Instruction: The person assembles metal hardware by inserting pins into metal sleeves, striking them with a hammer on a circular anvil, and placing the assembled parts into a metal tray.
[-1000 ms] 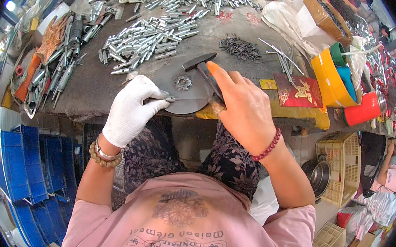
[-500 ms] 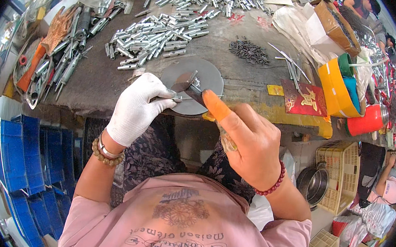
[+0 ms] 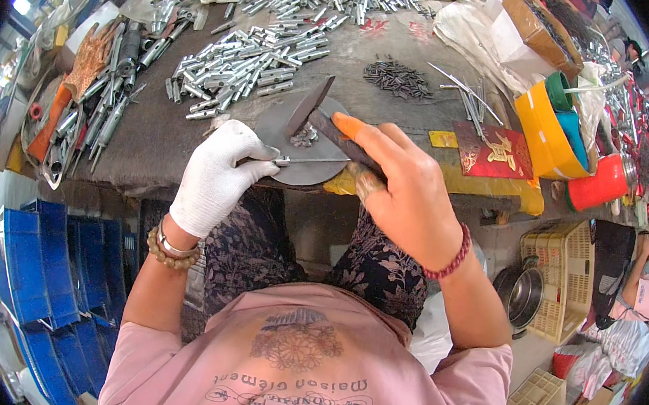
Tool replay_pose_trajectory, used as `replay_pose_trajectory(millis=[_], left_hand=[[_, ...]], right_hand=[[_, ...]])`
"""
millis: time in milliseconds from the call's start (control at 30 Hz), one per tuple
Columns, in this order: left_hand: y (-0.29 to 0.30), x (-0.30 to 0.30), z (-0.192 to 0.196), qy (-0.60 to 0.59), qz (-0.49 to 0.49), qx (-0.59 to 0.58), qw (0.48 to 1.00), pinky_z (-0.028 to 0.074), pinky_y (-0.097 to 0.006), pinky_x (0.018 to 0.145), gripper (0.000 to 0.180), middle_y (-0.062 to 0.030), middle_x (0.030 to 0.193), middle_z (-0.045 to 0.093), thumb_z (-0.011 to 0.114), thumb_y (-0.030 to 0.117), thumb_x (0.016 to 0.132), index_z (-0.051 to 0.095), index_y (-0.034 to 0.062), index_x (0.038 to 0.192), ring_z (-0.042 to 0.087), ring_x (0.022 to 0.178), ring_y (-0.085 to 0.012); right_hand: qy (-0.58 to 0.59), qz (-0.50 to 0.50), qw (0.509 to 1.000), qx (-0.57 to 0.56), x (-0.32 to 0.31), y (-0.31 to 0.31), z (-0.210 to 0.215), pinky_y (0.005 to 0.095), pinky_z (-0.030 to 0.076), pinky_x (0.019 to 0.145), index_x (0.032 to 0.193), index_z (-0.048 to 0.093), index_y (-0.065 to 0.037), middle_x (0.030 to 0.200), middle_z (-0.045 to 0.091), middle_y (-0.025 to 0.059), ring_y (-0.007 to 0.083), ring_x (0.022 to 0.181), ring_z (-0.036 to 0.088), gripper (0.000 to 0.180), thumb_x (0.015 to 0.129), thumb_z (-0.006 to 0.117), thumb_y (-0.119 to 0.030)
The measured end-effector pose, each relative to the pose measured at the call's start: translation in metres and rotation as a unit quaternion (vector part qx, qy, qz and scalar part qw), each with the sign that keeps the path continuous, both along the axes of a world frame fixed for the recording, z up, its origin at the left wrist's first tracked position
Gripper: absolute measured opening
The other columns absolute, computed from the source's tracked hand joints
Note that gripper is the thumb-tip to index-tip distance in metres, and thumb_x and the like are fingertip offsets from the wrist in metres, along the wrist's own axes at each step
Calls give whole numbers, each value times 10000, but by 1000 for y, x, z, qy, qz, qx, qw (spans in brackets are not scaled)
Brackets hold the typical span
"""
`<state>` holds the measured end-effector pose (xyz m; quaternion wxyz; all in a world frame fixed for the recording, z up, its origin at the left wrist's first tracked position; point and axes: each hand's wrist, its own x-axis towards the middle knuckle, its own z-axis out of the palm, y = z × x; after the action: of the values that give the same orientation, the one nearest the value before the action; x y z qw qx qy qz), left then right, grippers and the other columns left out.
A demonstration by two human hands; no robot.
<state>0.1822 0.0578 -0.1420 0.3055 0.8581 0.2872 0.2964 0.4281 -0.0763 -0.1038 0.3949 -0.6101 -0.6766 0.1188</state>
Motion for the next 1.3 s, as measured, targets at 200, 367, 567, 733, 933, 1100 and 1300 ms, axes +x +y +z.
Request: replay_pose_trajectory(millis=[200, 367, 567, 733, 933, 1100, 1300], left_hand=[[1, -2, -4, -38, -23, 3, 999, 527, -377, 811, 176, -90, 905, 679, 868, 19, 816, 765, 20, 959, 655, 874, -272], [2, 3, 4, 14, -6, -25, 1000, 527, -370, 784, 190, -84, 900, 673, 885, 32, 811, 757, 20, 951, 648, 844, -252], [4, 2, -1, -1, -3, -23, 1000, 519, -355, 768, 188, -80, 899, 667, 895, 44, 810, 754, 21, 932, 644, 827, -242], [5, 3, 1, 0, -9, -32, 999, 520, -364, 785, 191, -83, 894, 671, 897, 44, 807, 750, 18, 926, 649, 841, -260], [11, -1, 0, 8, -25, -21, 999, 514, -372, 817, 174, -78, 898, 667, 892, 34, 807, 770, 27, 930, 634, 865, -265], [11, -3, -2, -28, -52, -61, 996, 511, -373, 830, 184, -63, 911, 665, 895, 34, 805, 812, 44, 969, 629, 896, -250], [3, -10, -12, -33, -27, -31, 999, 531, -361, 883, 242, -70, 993, 683, 887, 22, 816, 829, 44, 1050, 639, 947, -234]], right_hand=[[-44, -29, 996, 78, -21, -14, 16, 419, 569, 698, 1455, 723, -138, 979, 692, 131, 343, 787, 704, 633, 858, 695, 69], [-94, -44, 994, 44, -27, -30, 0, 421, 576, 687, 1434, 740, -163, 967, 699, 89, 313, 784, 718, 609, 858, 709, 33], [-145, -40, 985, 82, -28, -24, 2, 404, 580, 672, 1455, 729, -166, 918, 634, 64, 282, 732, 682, 665, 815, 721, 17], [-163, -32, 983, 75, -28, -29, -12, 403, 583, 682, 1481, 709, -163, 962, 643, 71, 281, 768, 698, 713, 792, 728, 18], [-42, -2, 999, 14, -13, -6, -2, 464, 582, 780, 1449, 707, -144, 1027, 629, 157, 401, 878, 685, 636, 848, 696, 64], [-206, -14, 978, 28, -3, 9, -4, 462, 562, 835, 1303, 738, -105, 990, 620, 143, 349, 977, 678, 449, 865, 717, -11], [-181, -29, 982, -39, -39, -16, -16, 504, 556, 777, 1064, 642, -77, 950, 661, 124, 385, 905, 704, 241, 856, 753, -32]])
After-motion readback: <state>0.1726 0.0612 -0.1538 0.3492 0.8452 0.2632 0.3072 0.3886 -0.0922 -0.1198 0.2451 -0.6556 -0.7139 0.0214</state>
